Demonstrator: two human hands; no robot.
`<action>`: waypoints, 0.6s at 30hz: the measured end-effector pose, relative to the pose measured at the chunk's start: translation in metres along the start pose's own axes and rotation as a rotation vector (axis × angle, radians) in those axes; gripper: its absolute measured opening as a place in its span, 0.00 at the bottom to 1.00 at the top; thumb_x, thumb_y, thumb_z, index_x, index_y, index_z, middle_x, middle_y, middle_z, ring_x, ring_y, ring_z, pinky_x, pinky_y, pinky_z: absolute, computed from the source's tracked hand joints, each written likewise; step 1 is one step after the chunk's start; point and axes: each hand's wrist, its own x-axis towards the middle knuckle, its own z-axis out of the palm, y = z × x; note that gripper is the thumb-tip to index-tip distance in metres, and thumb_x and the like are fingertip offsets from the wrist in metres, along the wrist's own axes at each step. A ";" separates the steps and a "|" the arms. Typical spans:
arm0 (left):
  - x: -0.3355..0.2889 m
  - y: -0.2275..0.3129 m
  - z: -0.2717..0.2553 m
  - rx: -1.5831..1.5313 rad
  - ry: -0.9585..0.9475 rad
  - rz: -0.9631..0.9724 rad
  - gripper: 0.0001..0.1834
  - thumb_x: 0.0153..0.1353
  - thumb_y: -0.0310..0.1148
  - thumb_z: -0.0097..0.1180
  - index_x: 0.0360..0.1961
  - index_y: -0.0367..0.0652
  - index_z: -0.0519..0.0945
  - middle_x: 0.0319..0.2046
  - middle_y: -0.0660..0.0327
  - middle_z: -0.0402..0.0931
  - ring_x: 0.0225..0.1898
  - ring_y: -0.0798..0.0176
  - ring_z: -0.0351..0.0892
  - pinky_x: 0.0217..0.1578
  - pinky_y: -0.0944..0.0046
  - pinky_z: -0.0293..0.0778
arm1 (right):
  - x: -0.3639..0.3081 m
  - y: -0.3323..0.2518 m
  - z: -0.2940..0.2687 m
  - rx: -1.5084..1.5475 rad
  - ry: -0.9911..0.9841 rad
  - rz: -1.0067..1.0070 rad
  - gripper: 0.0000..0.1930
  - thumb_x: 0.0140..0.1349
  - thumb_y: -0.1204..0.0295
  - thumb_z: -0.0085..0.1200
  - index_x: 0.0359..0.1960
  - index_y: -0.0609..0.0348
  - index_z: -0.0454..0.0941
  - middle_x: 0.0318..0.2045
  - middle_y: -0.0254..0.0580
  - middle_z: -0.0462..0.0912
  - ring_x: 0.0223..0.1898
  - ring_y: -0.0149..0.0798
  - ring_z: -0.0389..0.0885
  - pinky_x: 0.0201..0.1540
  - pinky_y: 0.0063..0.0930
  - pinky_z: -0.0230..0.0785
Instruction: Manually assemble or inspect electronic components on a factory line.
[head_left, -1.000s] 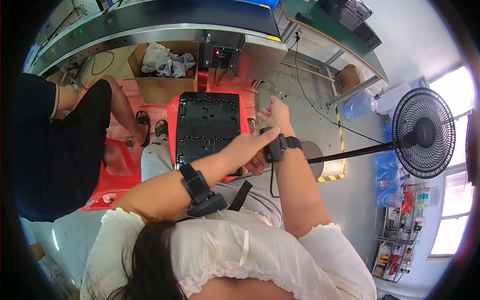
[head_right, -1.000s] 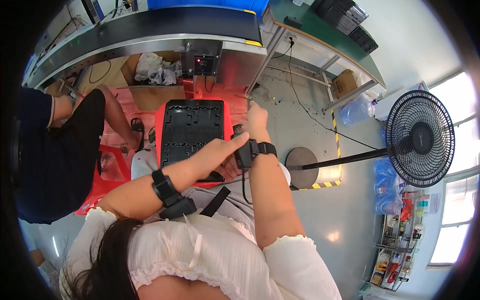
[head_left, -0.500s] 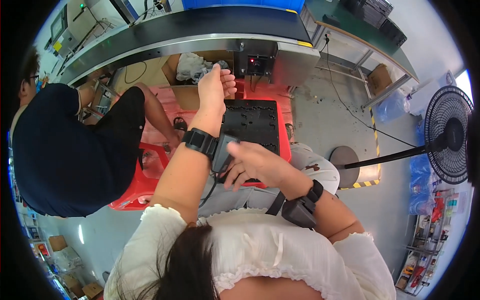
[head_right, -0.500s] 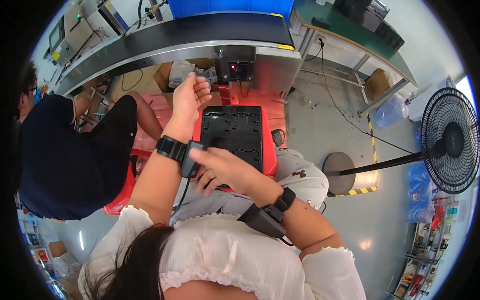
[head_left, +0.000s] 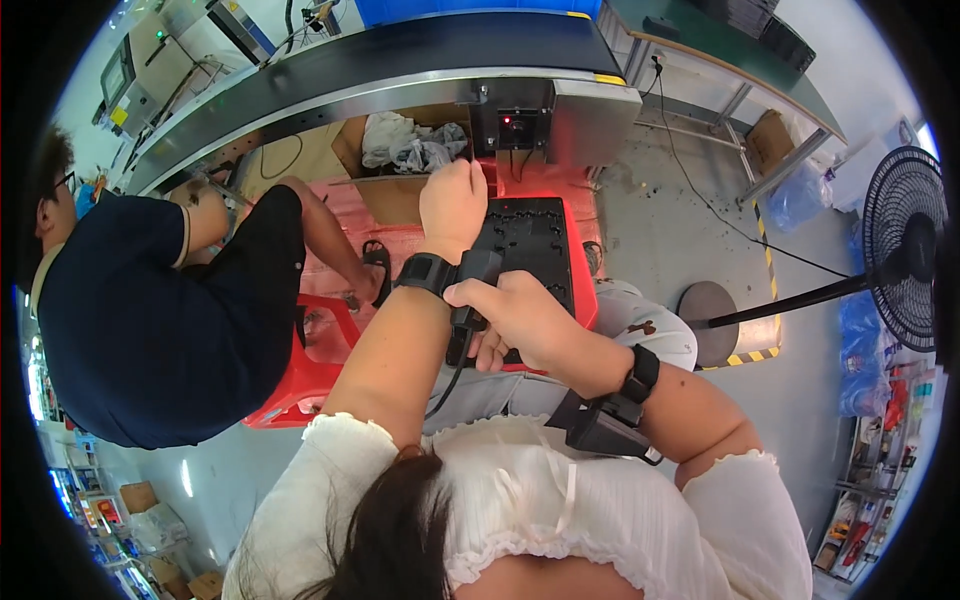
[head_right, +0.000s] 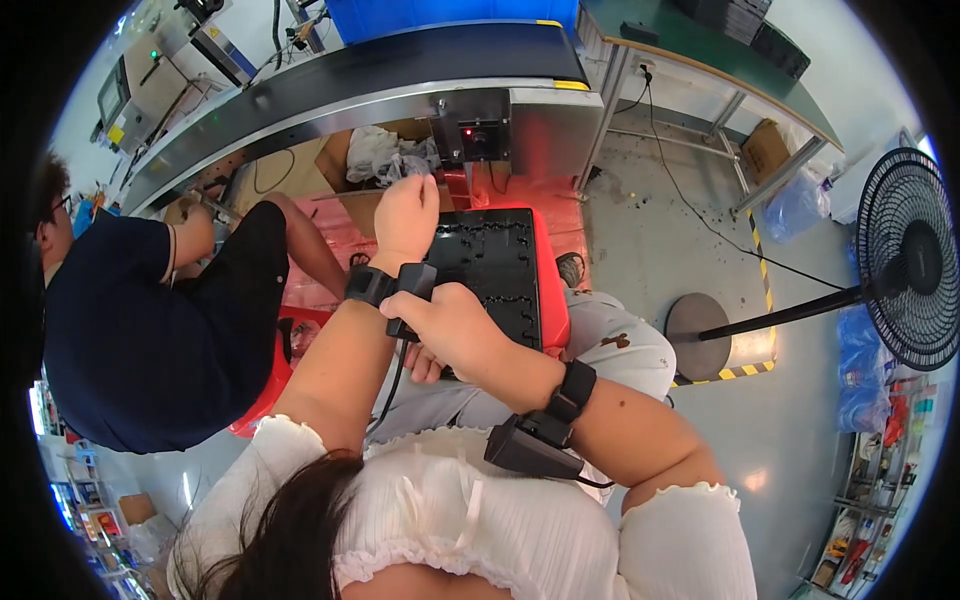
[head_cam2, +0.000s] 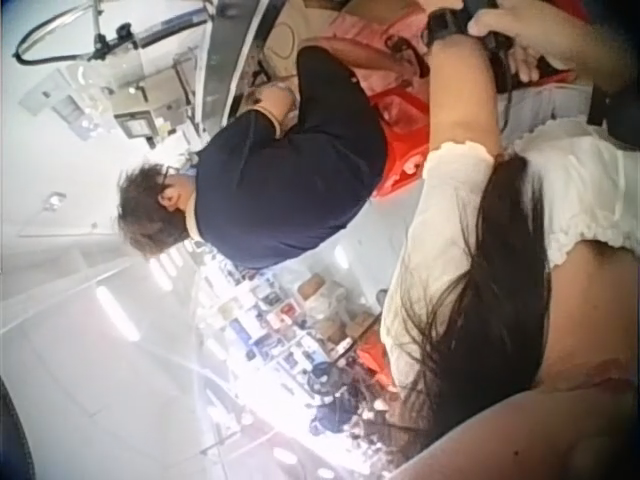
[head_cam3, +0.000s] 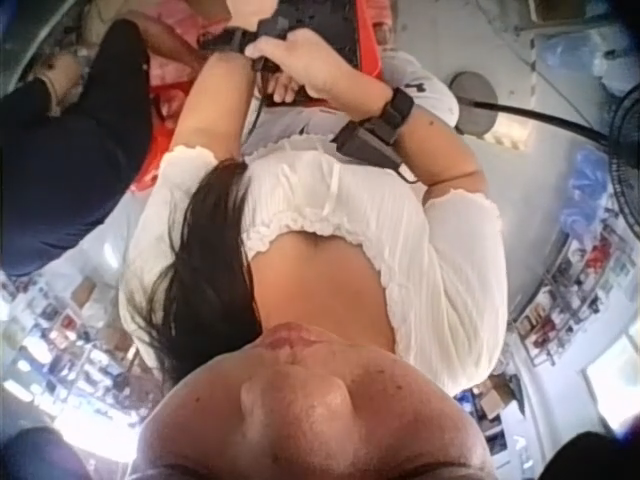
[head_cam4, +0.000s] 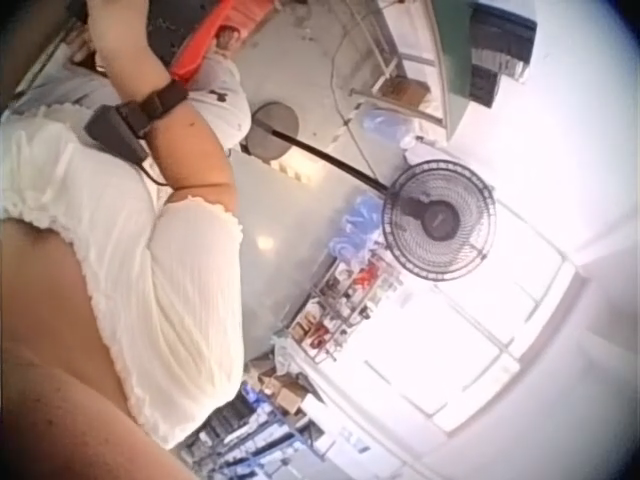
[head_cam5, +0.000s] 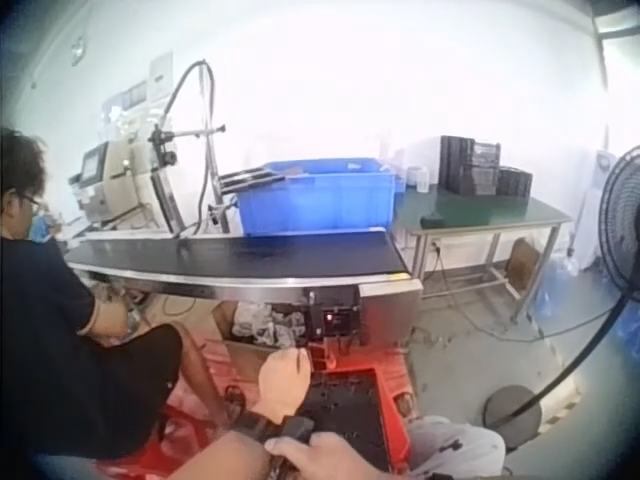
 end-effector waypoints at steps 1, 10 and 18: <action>-0.006 -0.002 0.003 0.122 -0.047 0.089 0.15 0.57 0.37 0.43 0.18 0.40 0.72 0.19 0.54 0.72 0.28 0.51 0.72 0.29 0.52 0.67 | 0.001 0.001 -0.001 -0.019 0.002 0.037 0.25 0.50 0.56 0.51 0.22 0.76 0.72 0.14 0.53 0.73 0.10 0.41 0.74 0.12 0.26 0.66; -0.020 -0.005 0.015 0.321 -0.116 -0.005 0.13 0.53 0.38 0.47 0.20 0.43 0.77 0.21 0.58 0.75 0.27 0.50 0.72 0.30 0.50 0.66 | 0.003 0.007 -0.004 0.099 -0.009 0.164 0.26 0.52 0.57 0.51 0.28 0.78 0.70 0.16 0.55 0.74 0.14 0.45 0.76 0.13 0.31 0.70; 0.009 0.002 0.009 -0.940 -0.193 -0.849 0.10 0.57 0.35 0.47 0.29 0.41 0.75 0.23 0.63 0.77 0.23 0.70 0.74 0.22 0.72 0.66 | -0.009 -0.003 -0.004 0.021 -0.053 0.015 0.31 0.55 0.48 0.48 0.31 0.76 0.70 0.20 0.54 0.76 0.16 0.43 0.77 0.16 0.30 0.71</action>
